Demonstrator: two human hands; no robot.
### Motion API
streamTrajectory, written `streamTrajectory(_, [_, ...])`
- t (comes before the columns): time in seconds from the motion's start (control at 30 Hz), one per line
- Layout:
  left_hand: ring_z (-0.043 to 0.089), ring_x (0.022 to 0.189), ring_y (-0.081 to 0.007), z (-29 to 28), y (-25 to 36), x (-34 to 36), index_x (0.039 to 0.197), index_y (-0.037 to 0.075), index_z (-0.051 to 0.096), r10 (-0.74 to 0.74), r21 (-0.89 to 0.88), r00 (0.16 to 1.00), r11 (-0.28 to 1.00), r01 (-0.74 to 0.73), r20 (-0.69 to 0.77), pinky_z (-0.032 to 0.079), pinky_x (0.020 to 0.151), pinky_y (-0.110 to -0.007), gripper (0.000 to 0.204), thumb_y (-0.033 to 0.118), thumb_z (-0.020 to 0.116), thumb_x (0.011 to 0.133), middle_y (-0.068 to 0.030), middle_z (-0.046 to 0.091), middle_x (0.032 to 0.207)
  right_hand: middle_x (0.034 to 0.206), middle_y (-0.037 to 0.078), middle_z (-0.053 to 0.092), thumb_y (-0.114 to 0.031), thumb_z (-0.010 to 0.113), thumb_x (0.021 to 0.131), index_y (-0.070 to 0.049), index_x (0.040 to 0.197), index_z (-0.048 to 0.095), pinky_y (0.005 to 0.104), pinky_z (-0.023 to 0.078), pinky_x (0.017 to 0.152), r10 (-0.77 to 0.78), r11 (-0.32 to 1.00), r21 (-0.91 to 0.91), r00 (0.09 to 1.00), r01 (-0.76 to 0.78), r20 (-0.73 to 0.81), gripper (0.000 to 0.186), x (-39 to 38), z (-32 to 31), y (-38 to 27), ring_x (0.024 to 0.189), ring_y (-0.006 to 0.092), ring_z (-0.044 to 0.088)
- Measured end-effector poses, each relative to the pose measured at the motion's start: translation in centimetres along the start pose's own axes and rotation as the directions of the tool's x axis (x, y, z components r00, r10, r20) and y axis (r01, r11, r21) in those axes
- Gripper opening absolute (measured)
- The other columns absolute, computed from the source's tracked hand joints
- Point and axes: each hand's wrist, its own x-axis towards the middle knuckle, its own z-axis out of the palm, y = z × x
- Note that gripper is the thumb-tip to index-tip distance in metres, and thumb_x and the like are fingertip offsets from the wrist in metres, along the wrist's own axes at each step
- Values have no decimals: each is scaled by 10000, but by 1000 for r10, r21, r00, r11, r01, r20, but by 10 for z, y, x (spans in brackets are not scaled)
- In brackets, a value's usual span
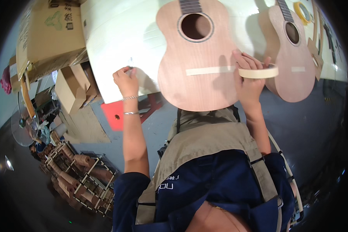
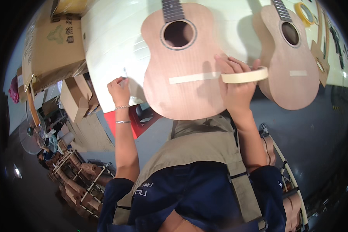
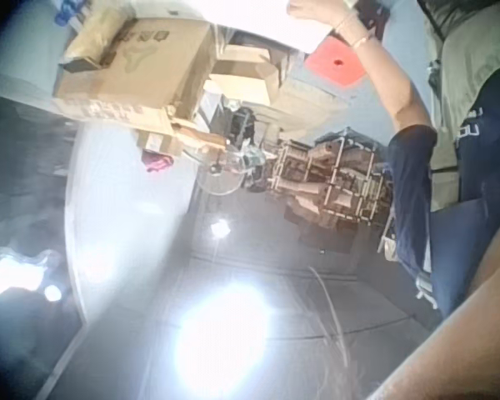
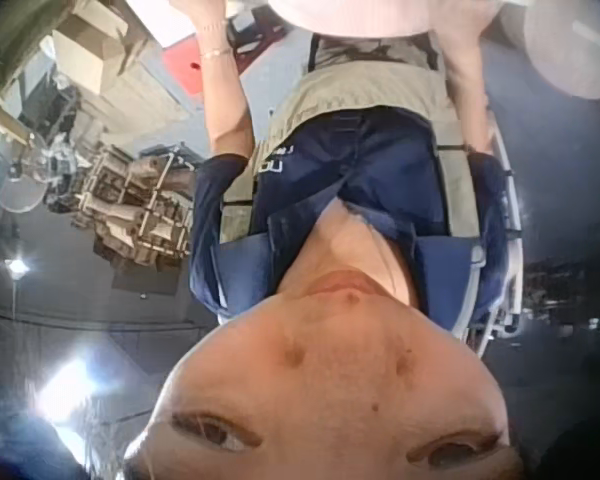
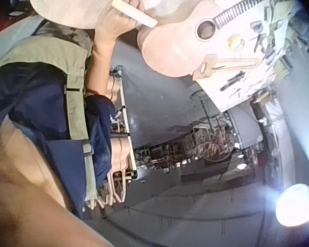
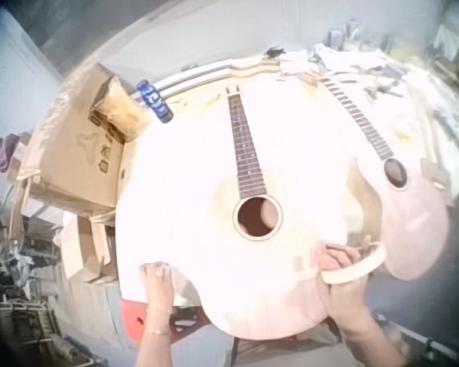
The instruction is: The person marks a wood template, applies tape to the body and fretboard of several ukuleles, and moves the instruments between a workbench and a storage rack.
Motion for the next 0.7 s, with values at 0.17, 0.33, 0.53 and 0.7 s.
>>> streamTrajectory(0.17, [583, 638, -91, -69, 68, 16, 958, -6, 611, -58, -472, 995, 877, 87, 76, 471, 607, -221, 223, 50, 717, 771, -58, 634, 704, 962, -22, 633, -54, 619, 742, -191, 1073, 648, 532, 221, 1057, 35, 999, 29, 999, -35, 6, 359, 3, -2, -3, 952, 196, 598])
streamTrajectory(0.33, [615, 647, -89, -78, 187, -41, 905, -4, 581, 158, -676, 750, 578, 457, 642, 504, 577, -197, 132, 89, 657, 850, -47, 625, 759, 950, -15, 635, -37, 616, 734, -187, 1054, 653, 518, 216, 1061, 42, 997, 59, 999, -40, -21, 355, 1, 1, -1, 945, 198, 602])
streamTrajectory(0.53, [630, 597, -107, -51, 221, -45, 860, -9, 549, 249, -556, 587, 711, 429, 771, 497, 530, -191, 158, 125, 632, 871, -57, 620, 707, 942, -30, 621, -79, 645, 695, -207, 1031, 659, 505, 278, 1034, 47, 998, 51, 998, -45, -41, 360, 3, 0, -4, 906, 182, 608])
streamTrajectory(0.7, [600, 586, -86, -47, 223, -45, 845, -14, 555, 218, -552, 623, 725, 412, 751, 498, 513, -202, 134, 88, 641, 852, -42, 607, 705, 958, 57, 600, -55, 584, 759, -103, 1047, 613, 395, 384, 940, -1, 860, 491, 963, -137, 271, 293, -25, -1, -11, 918, 254, 580])
